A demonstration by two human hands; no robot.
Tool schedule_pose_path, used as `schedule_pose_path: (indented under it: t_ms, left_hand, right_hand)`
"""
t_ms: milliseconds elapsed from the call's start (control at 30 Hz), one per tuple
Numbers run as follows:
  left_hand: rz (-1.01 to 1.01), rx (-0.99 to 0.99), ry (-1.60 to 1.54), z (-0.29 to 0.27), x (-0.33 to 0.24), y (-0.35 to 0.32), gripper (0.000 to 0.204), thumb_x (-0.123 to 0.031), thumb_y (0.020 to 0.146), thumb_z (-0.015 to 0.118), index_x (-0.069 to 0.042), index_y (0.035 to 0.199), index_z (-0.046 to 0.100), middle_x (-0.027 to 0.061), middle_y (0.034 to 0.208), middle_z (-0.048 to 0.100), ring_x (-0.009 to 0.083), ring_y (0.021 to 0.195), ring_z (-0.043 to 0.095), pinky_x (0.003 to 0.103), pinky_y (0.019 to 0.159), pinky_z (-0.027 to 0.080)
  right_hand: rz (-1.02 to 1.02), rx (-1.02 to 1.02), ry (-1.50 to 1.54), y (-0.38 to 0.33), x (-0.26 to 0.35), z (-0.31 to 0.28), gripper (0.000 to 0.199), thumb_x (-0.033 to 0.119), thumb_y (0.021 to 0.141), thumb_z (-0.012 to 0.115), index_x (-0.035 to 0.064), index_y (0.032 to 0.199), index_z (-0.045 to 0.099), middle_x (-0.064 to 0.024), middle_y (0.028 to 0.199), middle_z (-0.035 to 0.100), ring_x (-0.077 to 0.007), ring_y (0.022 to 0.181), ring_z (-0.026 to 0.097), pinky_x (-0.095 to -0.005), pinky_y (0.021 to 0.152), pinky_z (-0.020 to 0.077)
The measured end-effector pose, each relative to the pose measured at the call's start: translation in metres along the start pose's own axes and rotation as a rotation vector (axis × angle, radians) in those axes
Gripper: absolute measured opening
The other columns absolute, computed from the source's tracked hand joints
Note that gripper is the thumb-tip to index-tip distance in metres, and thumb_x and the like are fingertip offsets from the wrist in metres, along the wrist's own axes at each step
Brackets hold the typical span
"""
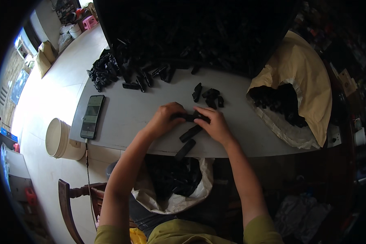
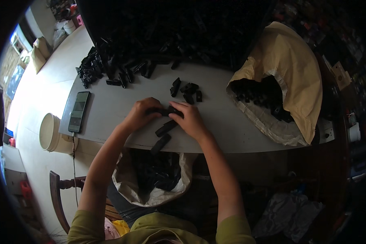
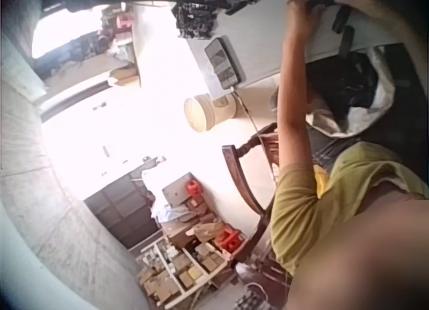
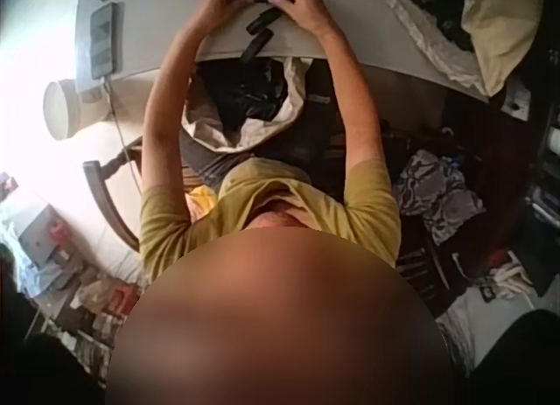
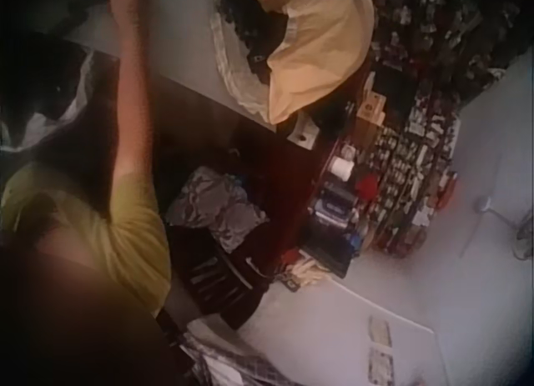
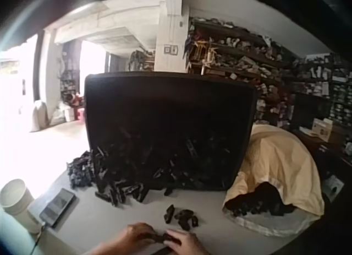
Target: Picking up small black plastic components from a table and placing them into a bag.
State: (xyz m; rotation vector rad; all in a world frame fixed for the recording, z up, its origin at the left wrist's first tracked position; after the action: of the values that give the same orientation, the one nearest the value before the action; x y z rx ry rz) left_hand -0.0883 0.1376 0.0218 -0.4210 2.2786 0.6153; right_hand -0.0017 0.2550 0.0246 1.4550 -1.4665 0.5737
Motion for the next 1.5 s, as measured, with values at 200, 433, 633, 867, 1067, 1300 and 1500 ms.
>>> schedule_pose_path:
  t_ms: [200,433,633,867,1067,1300,1500]
  left_hand:
    - [0.011,-0.028,-0.052,0.001,0.003,0.000,0.025,-0.001,0.071,0.074,-0.001,0.095,0.066,0.0109,0.096,0.066,0.0238,0.085,0.065,0.032,0.076,0.052]
    - [0.013,0.016,-0.069,0.000,-0.005,0.007,0.025,-0.001,0.069,0.074,-0.003,0.094,0.071,0.0128,0.097,0.068,0.0288,0.092,0.065,0.034,0.082,0.052]
    - [0.028,-0.018,-0.044,0.005,-0.002,0.003,0.027,0.000,0.070,0.074,-0.003,0.097,0.071,0.0132,0.100,0.068,0.0268,0.092,0.066,0.033,0.080,0.052]
    - [0.031,-0.011,-0.059,0.000,-0.003,0.003,0.026,-0.002,0.068,0.075,-0.002,0.094,0.071,0.0128,0.098,0.068,0.0283,0.091,0.065,0.035,0.082,0.052]
    - [0.021,-0.009,-0.054,-0.001,-0.003,0.001,0.027,-0.002,0.068,0.075,-0.003,0.094,0.071,0.0130,0.098,0.068,0.0285,0.091,0.065,0.035,0.082,0.052]
    - [0.034,0.020,-0.064,0.007,-0.004,0.002,0.025,-0.003,0.072,0.074,-0.003,0.097,0.071,0.0128,0.099,0.068,0.0256,0.090,0.066,0.033,0.080,0.053]
    - [-0.048,0.062,-0.021,0.000,-0.007,0.015,0.023,-0.012,0.075,0.073,-0.003,0.096,0.068,0.0124,0.098,0.067,0.0271,0.088,0.065,0.035,0.077,0.052]
  right_hand:
    - [0.097,0.089,-0.381,0.000,-0.002,-0.001,0.032,0.019,0.081,0.070,0.0037,0.109,0.066,-0.0100,0.094,0.063,-0.0308,0.090,0.061,-0.0369,0.077,0.0495]
    - [-0.128,0.078,-0.403,0.004,0.004,0.001,0.030,0.018,0.078,0.072,0.0051,0.105,0.069,-0.0080,0.088,0.061,-0.0273,0.082,0.059,-0.0367,0.074,0.0485]
    - [-0.135,0.046,-0.261,-0.006,-0.001,0.003,0.035,0.012,0.076,0.074,0.0015,0.109,0.067,-0.0097,0.081,0.058,-0.0223,0.074,0.056,-0.0333,0.068,0.0455]
    - [-0.116,0.051,-0.362,-0.012,0.004,-0.008,0.034,0.012,0.076,0.074,0.0011,0.108,0.067,-0.0098,0.078,0.058,-0.0217,0.071,0.056,-0.0321,0.066,0.0442]
    - [-0.067,0.082,-0.350,-0.006,-0.002,-0.008,0.029,0.018,0.077,0.072,0.0043,0.103,0.069,-0.0086,0.079,0.060,-0.0264,0.077,0.059,-0.0366,0.070,0.0466]
    - [-0.230,0.011,-0.436,-0.005,0.010,0.006,0.031,0.021,0.078,0.072,0.0071,0.106,0.069,-0.0082,0.080,0.057,-0.0258,0.076,0.058,-0.0363,0.069,0.0464]
    - [0.011,-0.140,-0.323,0.001,-0.005,-0.025,0.030,0.023,0.081,0.072,0.0035,0.103,0.066,-0.0099,0.089,0.058,-0.0265,0.081,0.059,-0.0377,0.070,0.0479]
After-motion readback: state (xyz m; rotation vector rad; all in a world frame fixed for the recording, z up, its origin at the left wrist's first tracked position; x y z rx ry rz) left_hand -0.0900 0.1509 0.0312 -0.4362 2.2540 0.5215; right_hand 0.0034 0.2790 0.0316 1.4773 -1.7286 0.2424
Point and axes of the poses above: each hand's wrist, its own y-axis towards the middle knuckle, its own z-axis out of the palm, x = y × z, the point moved 9 cm from there along y, towards the middle knuckle
